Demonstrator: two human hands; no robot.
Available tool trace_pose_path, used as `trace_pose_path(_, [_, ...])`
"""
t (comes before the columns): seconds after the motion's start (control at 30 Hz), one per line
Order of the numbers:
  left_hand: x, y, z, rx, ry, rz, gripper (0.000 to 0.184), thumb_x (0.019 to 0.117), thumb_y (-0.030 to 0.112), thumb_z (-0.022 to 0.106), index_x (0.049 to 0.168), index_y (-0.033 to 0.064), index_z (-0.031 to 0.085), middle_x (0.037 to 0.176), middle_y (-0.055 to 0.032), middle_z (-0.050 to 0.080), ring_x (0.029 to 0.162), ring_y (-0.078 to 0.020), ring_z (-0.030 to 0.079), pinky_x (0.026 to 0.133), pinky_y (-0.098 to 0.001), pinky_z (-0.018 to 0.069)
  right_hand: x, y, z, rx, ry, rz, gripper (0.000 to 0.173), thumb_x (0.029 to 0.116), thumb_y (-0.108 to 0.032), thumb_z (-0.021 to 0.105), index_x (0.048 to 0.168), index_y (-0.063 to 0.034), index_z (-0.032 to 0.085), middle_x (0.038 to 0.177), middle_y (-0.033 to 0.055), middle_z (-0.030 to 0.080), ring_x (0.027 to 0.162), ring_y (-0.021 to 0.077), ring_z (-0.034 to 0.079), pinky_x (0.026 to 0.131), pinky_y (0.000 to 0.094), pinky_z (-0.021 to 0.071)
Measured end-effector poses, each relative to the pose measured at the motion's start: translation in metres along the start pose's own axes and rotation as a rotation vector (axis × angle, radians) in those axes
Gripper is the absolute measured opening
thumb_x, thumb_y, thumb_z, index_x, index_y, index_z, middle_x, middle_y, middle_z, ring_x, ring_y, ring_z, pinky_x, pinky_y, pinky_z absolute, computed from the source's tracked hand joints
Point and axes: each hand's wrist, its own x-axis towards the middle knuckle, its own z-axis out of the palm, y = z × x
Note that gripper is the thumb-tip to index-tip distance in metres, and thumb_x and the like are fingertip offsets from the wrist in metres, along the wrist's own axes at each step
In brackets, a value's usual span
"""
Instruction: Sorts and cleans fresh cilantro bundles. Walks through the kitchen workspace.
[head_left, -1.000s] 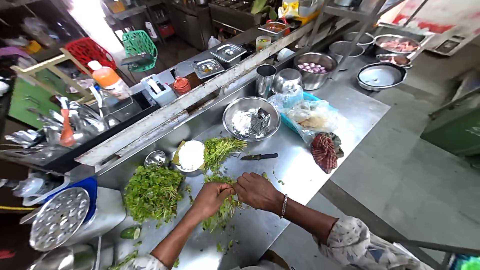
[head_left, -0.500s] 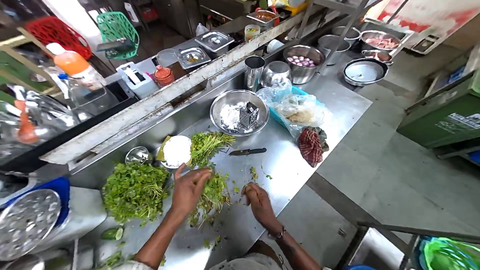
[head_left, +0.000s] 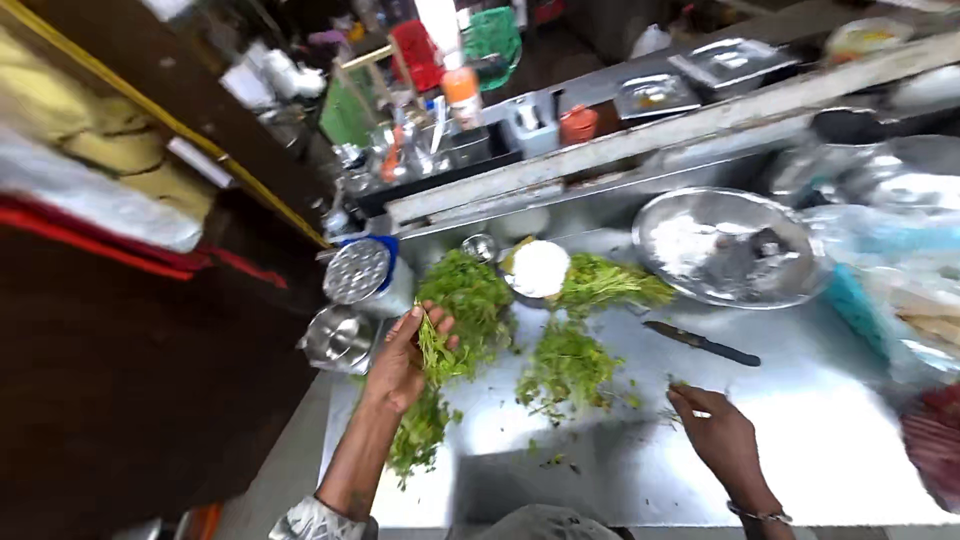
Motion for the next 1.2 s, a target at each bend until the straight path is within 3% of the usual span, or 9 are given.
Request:
trace_pose_path(0.23, [-0.025,0.021,-0.119,0.227,0.141,0.049,0.031,0.1083,0.026,0.051,0.131,0.0087,0.063,0.121,-0.0137,0.071,0.105,-0.0278,0.072,0.086,-0.0454,0.0616,-0.002,-0.012,0.023,-0.042,-0.172,-0.058,0.026,0.0982,-0.029,0.067,0.113,-0.0099,0.077,0.108,0.0148,0.073,0.094,0.0301,0.071,0.082,0.056,0.0588])
trace_pose_path(0.3, [-0.013,0.003,-0.164,0.59,0.196,0.035,0.035,0.1073,0.025,0.054,0.14,0.0129,0.06,0.131,-0.0094,0.068,0.111,-0.0243,0.069,0.089,-0.0423,0.0582,-0.002,-0.015,0.027,-0.051,-0.195,-0.066,0.025,0.0976,-0.027,0.066,0.113,-0.0097,0.077,0.109,0.0151,0.073,0.094,0.0302,0.071,0.082,0.0558,0.0584])
trace_pose_path(0.43, [0.011,-0.031,-0.247,1.196,0.422,0.014,0.051,0.1056,0.034,0.058,0.149,0.0079,0.052,0.142,-0.0198,0.06,0.126,-0.0378,0.06,0.106,-0.06,0.0466,-0.003,-0.024,0.025,-0.066,-0.196,-0.106,0.026,0.0983,-0.028,0.064,0.112,-0.0094,0.077,0.109,0.0146,0.073,0.094,0.0285,0.072,0.08,0.0525,0.0599])
trace_pose_path(0.53, [0.006,-0.045,-0.27,1.203,0.479,-0.016,0.036,0.1055,0.033,0.058,0.132,0.0099,0.067,0.125,-0.015,0.07,0.114,-0.0304,0.067,0.101,-0.0565,0.0504,-0.003,-0.032,0.017,-0.046,-0.168,-0.098,0.025,0.0991,-0.024,0.065,0.114,-0.0084,0.076,0.109,0.0144,0.073,0.092,0.0276,0.073,0.079,0.0506,0.0609])
trace_pose_path(0.63, [-0.008,-0.053,-0.263,1.207,0.565,0.064,0.026,0.1037,0.03,0.062,0.113,0.0113,0.076,0.112,-0.0093,0.075,0.105,-0.0256,0.07,0.097,-0.0546,0.0528,0.0,-0.038,0.011,-0.023,-0.104,-0.13,0.023,0.0996,-0.021,0.063,0.113,-0.0066,0.075,0.099,0.0129,0.075,0.081,0.0255,0.071,0.073,0.0508,0.0591])
trace_pose_path(0.77, [-0.016,-0.059,-0.224,1.27,0.541,0.385,0.029,0.1038,0.025,0.059,0.116,0.003,0.073,0.129,-0.0158,0.069,0.125,-0.0315,0.063,0.108,-0.0565,0.0474,0.004,-0.049,0.009,-0.016,-0.085,-0.104,0.023,0.0937,-0.005,0.064,0.113,-0.0065,0.076,0.109,0.0138,0.071,0.092,0.0239,0.071,0.078,0.0431,0.0622])
trace_pose_path(0.87, [-0.003,-0.07,-0.172,1.217,0.37,0.549,0.028,0.1034,0.022,0.056,0.114,0.0009,0.072,0.126,-0.0174,0.069,0.125,-0.0302,0.062,0.109,-0.0525,0.0475,0.015,-0.053,0.02,-0.067,-0.187,-0.021,0.019,0.0962,-0.021,0.067,0.11,-0.013,0.077,0.104,0.0056,0.073,0.09,0.0156,0.072,0.082,0.0376,0.0627])
trace_pose_path(1.0, [0.018,-0.092,-0.109,1.182,0.081,0.452,0.025,0.1016,0.027,0.061,0.113,0.0093,0.074,0.12,-0.007,0.072,0.117,-0.0208,0.067,0.104,-0.0492,0.0534,0.024,-0.072,0.055,-0.016,-0.354,0.023,0.024,0.0971,-0.032,0.065,0.107,-0.0133,0.078,0.099,0.0036,0.074,0.09,0.0145,0.071,0.088,0.038,0.0597])
trace_pose_path(1.2, [0.044,-0.139,-0.046,1.268,-0.283,0.287,0.025,0.0984,0.037,0.066,0.111,0.0187,0.077,0.114,0.0026,0.073,0.112,-0.0102,0.068,0.102,-0.0386,0.0555,0.037,-0.097,0.104,-0.102,-0.402,0.062,0.028,0.0981,-0.031,0.059,0.112,-0.0138,0.076,0.11,0.0064,0.072,0.103,0.0202,0.069,0.095,0.0424,0.0563])
